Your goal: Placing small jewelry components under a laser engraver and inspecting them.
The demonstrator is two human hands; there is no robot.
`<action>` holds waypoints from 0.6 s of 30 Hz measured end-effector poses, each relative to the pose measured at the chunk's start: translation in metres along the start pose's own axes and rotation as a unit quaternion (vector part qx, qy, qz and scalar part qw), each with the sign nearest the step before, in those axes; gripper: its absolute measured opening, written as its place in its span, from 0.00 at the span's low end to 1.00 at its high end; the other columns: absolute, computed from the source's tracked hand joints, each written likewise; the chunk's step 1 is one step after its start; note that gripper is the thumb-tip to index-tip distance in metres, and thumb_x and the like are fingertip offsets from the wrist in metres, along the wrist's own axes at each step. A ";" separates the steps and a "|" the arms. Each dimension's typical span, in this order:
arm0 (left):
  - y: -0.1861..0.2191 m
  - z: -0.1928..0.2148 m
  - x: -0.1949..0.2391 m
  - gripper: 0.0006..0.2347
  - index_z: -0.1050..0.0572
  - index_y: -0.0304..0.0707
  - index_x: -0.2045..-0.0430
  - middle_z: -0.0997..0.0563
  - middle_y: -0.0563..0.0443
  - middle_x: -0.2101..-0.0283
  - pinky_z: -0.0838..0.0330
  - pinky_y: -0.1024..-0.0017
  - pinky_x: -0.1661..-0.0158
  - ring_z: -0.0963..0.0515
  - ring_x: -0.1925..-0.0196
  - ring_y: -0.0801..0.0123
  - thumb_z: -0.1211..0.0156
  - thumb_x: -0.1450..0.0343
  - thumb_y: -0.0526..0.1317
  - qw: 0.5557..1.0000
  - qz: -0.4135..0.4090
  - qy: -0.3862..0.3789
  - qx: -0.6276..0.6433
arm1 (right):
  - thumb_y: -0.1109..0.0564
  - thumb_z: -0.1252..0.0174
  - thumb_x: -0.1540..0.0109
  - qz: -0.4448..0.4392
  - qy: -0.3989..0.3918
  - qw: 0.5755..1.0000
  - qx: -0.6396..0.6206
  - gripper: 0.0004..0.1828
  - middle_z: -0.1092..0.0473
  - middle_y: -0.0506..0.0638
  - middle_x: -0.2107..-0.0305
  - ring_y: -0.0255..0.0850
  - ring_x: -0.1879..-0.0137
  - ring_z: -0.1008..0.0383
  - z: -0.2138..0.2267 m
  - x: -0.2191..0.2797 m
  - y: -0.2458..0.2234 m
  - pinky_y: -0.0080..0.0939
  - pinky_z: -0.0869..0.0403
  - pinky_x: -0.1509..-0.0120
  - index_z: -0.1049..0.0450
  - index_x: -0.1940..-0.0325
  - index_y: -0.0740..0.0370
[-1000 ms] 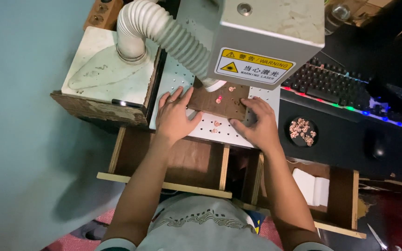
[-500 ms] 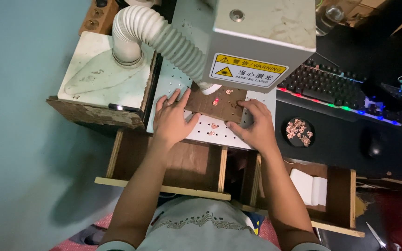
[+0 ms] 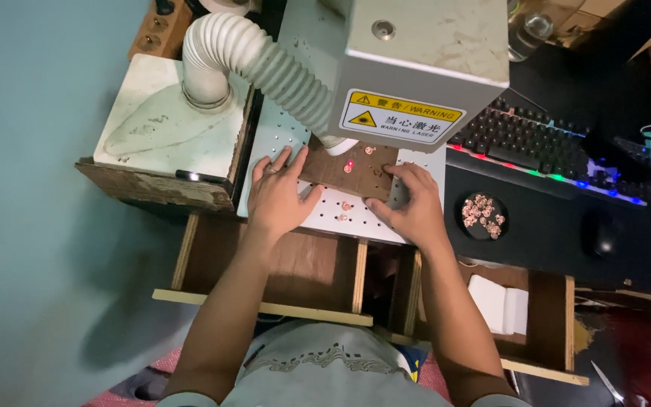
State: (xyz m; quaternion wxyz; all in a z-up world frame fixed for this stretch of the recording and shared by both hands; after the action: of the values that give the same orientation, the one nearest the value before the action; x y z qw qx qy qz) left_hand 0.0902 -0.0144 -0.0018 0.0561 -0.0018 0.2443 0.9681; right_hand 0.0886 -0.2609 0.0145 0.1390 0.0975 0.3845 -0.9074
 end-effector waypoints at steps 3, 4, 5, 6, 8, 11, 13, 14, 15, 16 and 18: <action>0.003 0.006 0.001 0.32 0.39 0.41 0.29 0.18 0.39 0.45 0.60 0.57 0.28 0.39 0.24 0.63 0.45 0.29 0.55 1.000 0.002 -0.002 0.008 | 0.48 0.22 0.50 0.002 -0.002 1.000 -0.002 0.35 0.27 0.59 0.48 0.62 0.30 0.35 -0.001 -0.002 0.001 0.68 0.43 0.26 0.24 0.41 0.57; 0.002 0.004 0.001 0.32 0.39 0.41 0.29 0.18 0.39 0.45 0.60 0.57 0.28 0.39 0.24 0.63 0.45 0.29 0.55 1.000 0.003 -0.002 0.008 | 0.48 0.22 0.50 0.002 -0.002 1.000 -0.002 0.35 0.27 0.59 0.48 0.62 0.30 0.35 -0.001 -0.002 0.000 0.68 0.43 0.26 0.24 0.41 0.57; 0.002 0.004 0.001 0.33 0.38 0.41 0.29 0.20 0.40 0.43 0.59 0.57 0.28 0.38 0.24 0.63 0.44 0.29 0.55 1.000 -0.002 0.007 0.007 | 0.47 0.22 0.50 0.000 -0.005 1.000 -0.002 0.36 0.27 0.59 0.48 0.61 0.31 0.34 -0.001 -0.002 0.000 0.67 0.44 0.26 0.25 0.40 0.57; 0.002 0.004 0.001 0.33 0.38 0.41 0.30 0.21 0.40 0.40 0.59 0.57 0.28 0.38 0.24 0.62 0.43 0.30 0.55 1.000 -0.007 0.017 0.005 | 0.47 0.22 0.51 -0.001 -0.007 1.000 -0.001 0.38 0.27 0.58 0.49 0.60 0.31 0.34 0.000 -0.002 0.000 0.65 0.44 0.25 0.25 0.39 0.57; 0.002 0.005 0.001 0.33 0.38 0.41 0.30 0.21 0.40 0.40 0.59 0.57 0.28 0.38 0.24 0.62 0.43 0.30 0.55 1.000 -0.009 0.019 0.006 | 0.47 0.21 0.54 -0.013 -0.003 1.000 -0.012 0.45 0.27 0.60 0.48 0.61 0.32 0.33 0.004 -0.001 -0.006 0.64 0.44 0.25 0.29 0.36 0.59; 0.001 0.004 0.001 0.33 0.38 0.40 0.30 0.22 0.40 0.39 0.59 0.56 0.28 0.38 0.24 0.62 0.43 0.30 0.55 1.000 -0.013 0.023 0.002 | 0.48 0.21 0.57 -0.034 0.000 0.999 -0.035 0.54 0.28 0.64 0.48 0.63 0.33 0.33 0.010 0.001 -0.014 0.65 0.44 0.24 0.35 0.31 0.62; 0.002 0.004 0.001 0.33 0.37 0.39 0.30 0.22 0.40 0.38 0.58 0.56 0.28 0.38 0.24 0.61 0.43 0.30 0.55 1.000 -0.015 0.024 -0.003 | 0.48 0.21 0.58 -0.043 0.001 0.998 -0.047 0.57 0.28 0.65 0.48 0.64 0.33 0.33 0.012 0.001 -0.016 0.67 0.44 0.24 0.38 0.29 0.64; 0.003 0.004 0.001 0.33 0.37 0.39 0.30 0.23 0.41 0.38 0.58 0.56 0.28 0.38 0.24 0.61 0.43 0.30 0.55 1.000 -0.013 0.023 0.002 | 0.47 0.21 0.58 -0.034 0.002 0.998 -0.046 0.57 0.28 0.65 0.48 0.64 0.33 0.33 0.012 0.000 -0.017 0.66 0.44 0.24 0.38 0.29 0.64; 0.003 0.005 0.001 0.33 0.37 0.39 0.30 0.23 0.41 0.37 0.59 0.56 0.28 0.38 0.24 0.61 0.43 0.30 0.55 1.000 -0.012 0.021 0.007 | 0.46 0.21 0.58 -0.025 0.004 0.999 -0.045 0.58 0.28 0.65 0.48 0.64 0.34 0.33 0.012 -0.001 -0.018 0.65 0.44 0.24 0.38 0.29 0.64; 0.005 0.008 0.001 0.33 0.37 0.39 0.30 0.23 0.41 0.37 0.59 0.56 0.28 0.38 0.24 0.61 0.43 0.30 0.55 1.000 -0.014 0.021 0.005 | 0.46 0.21 0.58 -0.025 0.007 0.999 -0.047 0.58 0.28 0.65 0.48 0.64 0.34 0.33 0.011 -0.001 -0.014 0.65 0.44 0.24 0.38 0.29 0.64; 0.008 0.011 0.004 0.35 0.39 0.38 0.29 0.24 0.39 0.37 0.59 0.56 0.28 0.38 0.25 0.60 0.43 0.31 0.55 1.000 -0.009 0.022 0.008 | 0.44 0.21 0.58 -0.024 -0.001 0.999 -0.033 0.61 0.28 0.64 0.45 0.61 0.33 0.33 0.010 0.002 -0.006 0.60 0.45 0.22 0.41 0.27 0.62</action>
State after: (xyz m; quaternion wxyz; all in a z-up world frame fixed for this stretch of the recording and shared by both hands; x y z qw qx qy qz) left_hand 0.0856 -0.0153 0.0119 0.0591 -0.0249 0.2536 0.9652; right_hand 0.0839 -0.2644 0.0243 0.1205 0.0824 0.4160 -0.8976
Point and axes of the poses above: each hand's wrist, its own x-axis away from the middle knuckle, its own z-axis out of the back of the hand, y = z × x, the point moved 8 cm from there along -x, towards the middle knuckle
